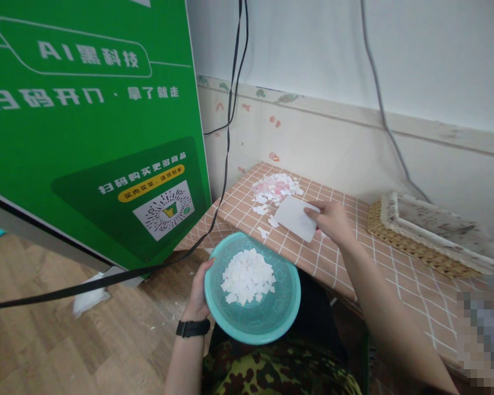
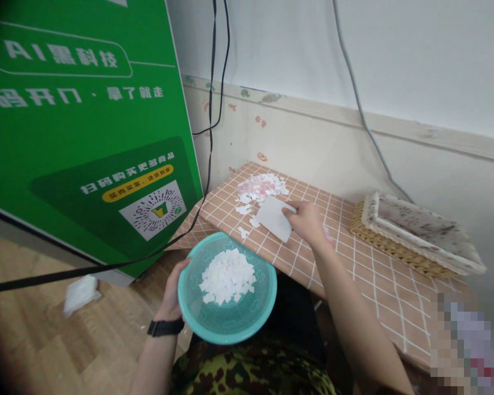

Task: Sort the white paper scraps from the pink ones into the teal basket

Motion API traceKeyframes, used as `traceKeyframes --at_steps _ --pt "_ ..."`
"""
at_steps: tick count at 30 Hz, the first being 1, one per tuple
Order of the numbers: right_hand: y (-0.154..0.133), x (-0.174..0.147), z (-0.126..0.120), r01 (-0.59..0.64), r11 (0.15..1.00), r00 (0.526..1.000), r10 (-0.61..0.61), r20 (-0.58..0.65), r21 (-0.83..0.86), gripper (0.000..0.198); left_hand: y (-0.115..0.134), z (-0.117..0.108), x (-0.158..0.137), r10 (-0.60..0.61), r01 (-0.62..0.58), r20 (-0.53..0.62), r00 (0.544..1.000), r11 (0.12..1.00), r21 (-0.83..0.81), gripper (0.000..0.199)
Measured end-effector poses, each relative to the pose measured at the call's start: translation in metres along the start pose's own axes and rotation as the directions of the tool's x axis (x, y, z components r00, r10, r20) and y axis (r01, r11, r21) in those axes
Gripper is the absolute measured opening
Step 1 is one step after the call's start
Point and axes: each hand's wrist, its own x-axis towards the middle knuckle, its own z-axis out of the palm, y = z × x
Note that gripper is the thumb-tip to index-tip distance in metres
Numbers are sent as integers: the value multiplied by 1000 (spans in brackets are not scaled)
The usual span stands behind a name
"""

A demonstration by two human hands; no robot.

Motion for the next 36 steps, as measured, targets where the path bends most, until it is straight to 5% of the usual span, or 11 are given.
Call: traceKeyframes --at_steps 13,22,30,36 --pt "28 -54 -17 -168 940 980 191 -49 298 48 0 -1 1 6 -6 -19 1000 1000 -8 13" --pt "24 -49 23 -74 928 989 115 -92 365 45 -3 -4 3 15 -15 -15 1000 1000 20 15" --pt "44 -68 -3 -139 919 978 186 -97 369 50 -3 -3 3 -1 1 -2 1000 1000 15 14" --pt "28 -46 35 -57 934 993 90 -77 353 48 -4 1 1 -26 26 -8 1000 999 21 14"
